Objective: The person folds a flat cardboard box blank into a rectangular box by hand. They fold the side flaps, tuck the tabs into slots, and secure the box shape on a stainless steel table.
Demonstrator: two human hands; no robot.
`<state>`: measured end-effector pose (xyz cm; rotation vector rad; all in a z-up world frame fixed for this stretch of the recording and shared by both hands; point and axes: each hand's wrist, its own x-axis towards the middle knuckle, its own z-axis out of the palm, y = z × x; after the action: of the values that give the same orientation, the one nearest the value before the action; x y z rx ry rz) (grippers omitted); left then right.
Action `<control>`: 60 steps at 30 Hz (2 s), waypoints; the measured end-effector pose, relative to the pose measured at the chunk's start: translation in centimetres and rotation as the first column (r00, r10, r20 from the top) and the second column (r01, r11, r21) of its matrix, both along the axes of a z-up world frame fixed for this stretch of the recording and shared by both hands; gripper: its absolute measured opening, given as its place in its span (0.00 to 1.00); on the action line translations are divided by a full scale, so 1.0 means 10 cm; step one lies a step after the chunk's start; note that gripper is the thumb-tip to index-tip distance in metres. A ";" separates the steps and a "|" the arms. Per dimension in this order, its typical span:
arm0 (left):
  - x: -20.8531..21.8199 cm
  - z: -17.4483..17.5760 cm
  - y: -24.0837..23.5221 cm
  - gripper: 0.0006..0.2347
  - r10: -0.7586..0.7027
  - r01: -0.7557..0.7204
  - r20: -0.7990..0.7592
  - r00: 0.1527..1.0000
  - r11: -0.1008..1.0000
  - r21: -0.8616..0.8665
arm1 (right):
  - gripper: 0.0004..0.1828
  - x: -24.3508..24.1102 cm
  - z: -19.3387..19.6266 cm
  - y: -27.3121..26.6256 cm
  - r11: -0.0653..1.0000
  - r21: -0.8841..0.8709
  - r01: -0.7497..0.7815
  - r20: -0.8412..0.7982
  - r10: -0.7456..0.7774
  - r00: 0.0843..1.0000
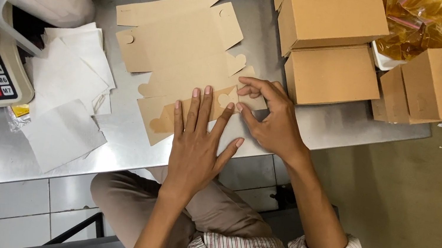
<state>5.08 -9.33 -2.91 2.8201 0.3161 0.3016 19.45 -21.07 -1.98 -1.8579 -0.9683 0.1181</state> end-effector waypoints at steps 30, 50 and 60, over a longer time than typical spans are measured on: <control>-0.08 0.02 0.02 0.26 0.037 -0.017 0.107 0.994 0.983 -0.185 | 0.32 0.00 -0.06 0.08 0.998 -0.031 -0.063 0.040 0.065 0.997; -0.99 -0.02 0.32 0.27 0.322 -0.262 0.278 0.905 0.937 -0.232 | 0.31 -0.27 -0.22 0.35 0.942 -0.290 0.170 0.310 -0.075 0.948; -0.84 0.01 0.28 0.22 0.423 -0.323 0.286 0.860 0.885 -0.336 | 0.33 -0.31 -0.17 0.34 0.955 -0.295 0.015 0.420 0.116 0.900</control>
<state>-3.29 -6.52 -2.79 2.3497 0.7663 0.7726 16.31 -17.63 -3.70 -2.1836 -1.3670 -0.1387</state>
